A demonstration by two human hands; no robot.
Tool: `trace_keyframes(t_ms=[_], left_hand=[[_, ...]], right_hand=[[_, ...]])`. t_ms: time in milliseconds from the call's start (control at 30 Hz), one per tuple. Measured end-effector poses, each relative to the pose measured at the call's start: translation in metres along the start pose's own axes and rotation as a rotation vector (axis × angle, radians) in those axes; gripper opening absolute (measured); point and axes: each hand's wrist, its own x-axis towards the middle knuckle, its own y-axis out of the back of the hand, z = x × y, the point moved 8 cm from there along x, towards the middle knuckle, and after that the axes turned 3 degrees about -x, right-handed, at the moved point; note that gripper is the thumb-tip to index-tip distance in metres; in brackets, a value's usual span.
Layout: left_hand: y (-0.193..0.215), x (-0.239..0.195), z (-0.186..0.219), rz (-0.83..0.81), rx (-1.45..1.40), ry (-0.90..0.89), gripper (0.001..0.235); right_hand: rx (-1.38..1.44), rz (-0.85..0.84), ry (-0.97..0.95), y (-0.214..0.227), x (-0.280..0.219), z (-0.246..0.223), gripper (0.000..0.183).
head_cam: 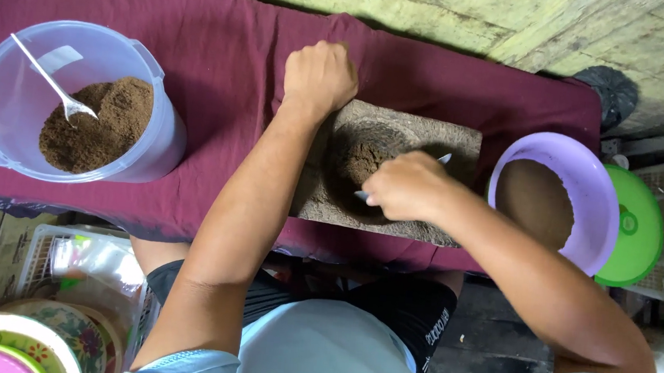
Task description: The person grinds a brown granular substance in a stone mortar using a spoon, then repeatedly scoops the ground material into a purple bowl. The person continues grinding and transferring the contents until the mortar is empty.
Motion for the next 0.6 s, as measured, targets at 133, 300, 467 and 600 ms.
trace_keyframes(t_ms=[133, 300, 467, 600], left_hand=[[0.004, 0.0, -0.001, 0.0, -0.007, 0.01, 0.026], [0.001, 0.001, -0.001, -0.012, -0.026, 0.013, 0.027], [0.002, 0.002, -0.002, 0.01, -0.015, 0.012, 0.028], [0.002, -0.002, 0.0, 0.039, -0.037, -0.011, 0.024]], right_hand=[[0.138, -0.007, 0.017, -0.006, 0.003, 0.015, 0.023], [-0.133, -0.05, -0.086, -0.005, 0.01, 0.037, 0.017], [-0.074, -0.059, 0.038, -0.004, 0.004, -0.005, 0.024], [-0.11, -0.151, -0.037, -0.011, 0.003, 0.012, 0.021]])
